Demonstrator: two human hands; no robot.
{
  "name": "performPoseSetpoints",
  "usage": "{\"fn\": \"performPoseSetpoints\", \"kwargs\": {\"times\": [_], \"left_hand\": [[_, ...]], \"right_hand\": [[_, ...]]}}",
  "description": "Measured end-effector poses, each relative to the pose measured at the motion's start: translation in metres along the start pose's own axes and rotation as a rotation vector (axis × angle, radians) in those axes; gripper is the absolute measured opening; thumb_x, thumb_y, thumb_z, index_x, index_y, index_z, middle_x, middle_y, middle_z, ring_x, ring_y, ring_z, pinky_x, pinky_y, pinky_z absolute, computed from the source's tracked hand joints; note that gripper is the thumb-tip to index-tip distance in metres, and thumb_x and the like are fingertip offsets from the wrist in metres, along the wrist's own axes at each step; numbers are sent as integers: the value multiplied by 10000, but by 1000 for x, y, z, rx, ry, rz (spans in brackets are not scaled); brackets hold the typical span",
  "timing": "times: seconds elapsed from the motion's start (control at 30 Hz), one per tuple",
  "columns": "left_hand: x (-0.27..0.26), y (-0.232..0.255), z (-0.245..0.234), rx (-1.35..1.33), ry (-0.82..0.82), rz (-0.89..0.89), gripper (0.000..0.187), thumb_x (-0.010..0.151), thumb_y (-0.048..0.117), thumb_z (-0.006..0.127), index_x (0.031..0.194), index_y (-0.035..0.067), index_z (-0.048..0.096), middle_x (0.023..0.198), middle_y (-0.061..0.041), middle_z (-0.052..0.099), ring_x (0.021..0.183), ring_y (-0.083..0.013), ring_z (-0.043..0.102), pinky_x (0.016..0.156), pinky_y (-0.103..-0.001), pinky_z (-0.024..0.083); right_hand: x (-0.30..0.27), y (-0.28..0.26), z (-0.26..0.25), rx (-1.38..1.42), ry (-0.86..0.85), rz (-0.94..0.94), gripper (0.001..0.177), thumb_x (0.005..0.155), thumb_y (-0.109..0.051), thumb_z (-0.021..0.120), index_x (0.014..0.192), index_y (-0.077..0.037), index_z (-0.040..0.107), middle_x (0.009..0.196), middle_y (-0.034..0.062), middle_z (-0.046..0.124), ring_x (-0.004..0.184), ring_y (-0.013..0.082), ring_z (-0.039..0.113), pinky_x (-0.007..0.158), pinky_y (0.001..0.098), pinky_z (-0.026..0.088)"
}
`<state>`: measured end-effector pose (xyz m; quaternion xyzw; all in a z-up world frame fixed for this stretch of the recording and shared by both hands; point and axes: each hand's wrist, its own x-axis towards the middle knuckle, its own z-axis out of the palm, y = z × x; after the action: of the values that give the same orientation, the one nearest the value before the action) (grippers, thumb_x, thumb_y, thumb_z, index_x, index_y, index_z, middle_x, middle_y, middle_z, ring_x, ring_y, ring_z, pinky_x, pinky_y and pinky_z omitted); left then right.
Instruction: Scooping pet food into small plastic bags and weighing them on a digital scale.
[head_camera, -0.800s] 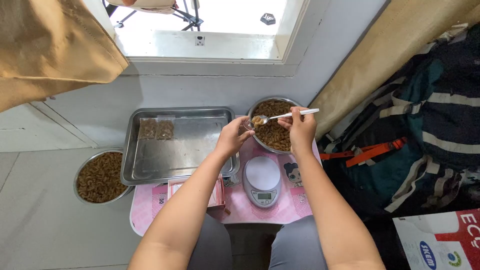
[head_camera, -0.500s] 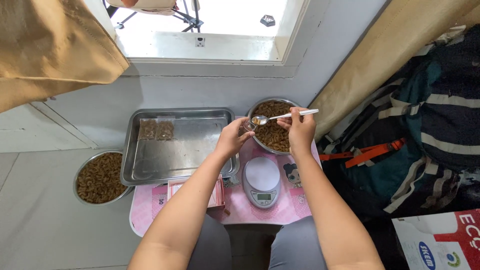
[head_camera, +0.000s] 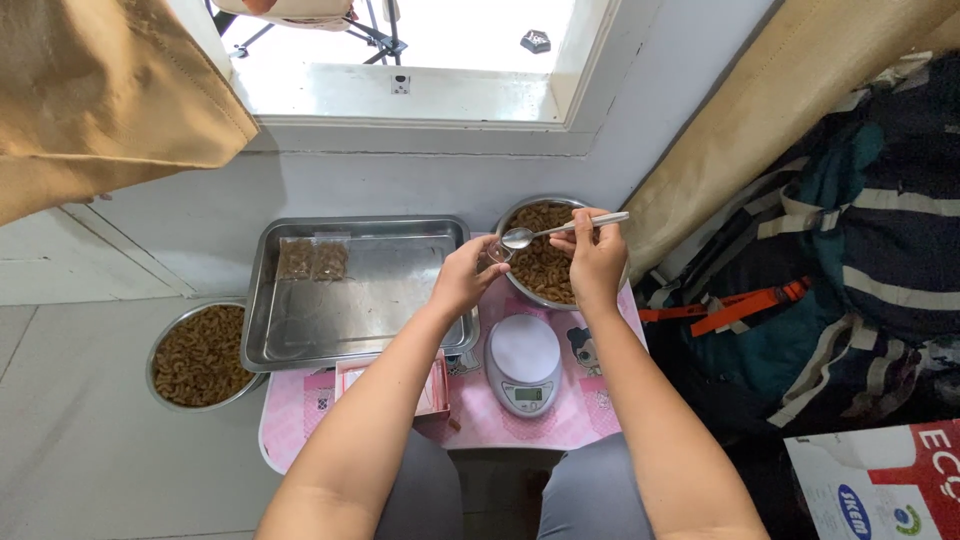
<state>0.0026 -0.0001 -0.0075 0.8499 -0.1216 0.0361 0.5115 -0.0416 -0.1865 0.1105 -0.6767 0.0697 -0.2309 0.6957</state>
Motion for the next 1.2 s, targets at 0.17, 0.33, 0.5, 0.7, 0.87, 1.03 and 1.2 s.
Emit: {"fn": "performPoseSetpoints", "kwargs": {"times": [0.17,0.33,0.5,0.7,0.87,1.03,1.2], "left_hand": [[-5,8,-9,11,-4,9,604,870,469,798,1375,184,630,1218,-99,727,1171,-332,683,1001,-489,542],[-15,17,-17,34,-17,10,568,884,458,789,1359,182,645,1203,-83,739,1161,-316,697,995,-478,544],[-29,27,-17,156,-136,88,573,885,447,774,1375,202,607,1220,-120,718,1155,-346,689,985,-503,550],[-55,53,-12,287,-283,106,534,898,421,786,1335,142,656,1157,-143,738,1082,-357,727,958,-471,564],[-63,23,25,514,-290,284,510,886,457,749,1280,150,652,1087,-123,735,990,-356,742,882,-508,577],[-83,31,54,698,-236,462,448,847,528,740,1127,183,681,949,-39,724,876,-286,763,815,-455,589],[-93,38,69,708,-277,412,417,849,574,714,1044,209,655,975,-20,704,971,-272,722,868,-466,558]], "right_hand": [[-8,-11,-1,-86,-39,-97,238,1107,-194,510,1105,19,618,918,226,681,808,293,773,731,348,704],[-7,-5,-15,-52,-38,-116,226,1114,-184,496,1102,13,604,904,203,681,788,270,770,713,328,705],[-21,-15,-35,-142,-108,-190,207,1104,-140,523,1070,34,631,845,221,682,740,289,758,663,350,692],[-39,-11,-58,-357,-208,-225,196,1078,-181,577,1023,-29,688,682,110,695,612,220,741,583,328,655],[-63,7,-66,-545,-229,-417,164,1037,-194,643,981,-62,722,732,149,715,682,295,750,582,412,622],[-75,30,-77,-646,-275,-456,202,1053,-201,596,990,-58,725,756,167,690,711,351,731,587,457,609],[-79,42,-87,-738,-289,-430,217,1062,-229,577,980,-81,712,725,119,692,709,320,724,632,448,601]]}}
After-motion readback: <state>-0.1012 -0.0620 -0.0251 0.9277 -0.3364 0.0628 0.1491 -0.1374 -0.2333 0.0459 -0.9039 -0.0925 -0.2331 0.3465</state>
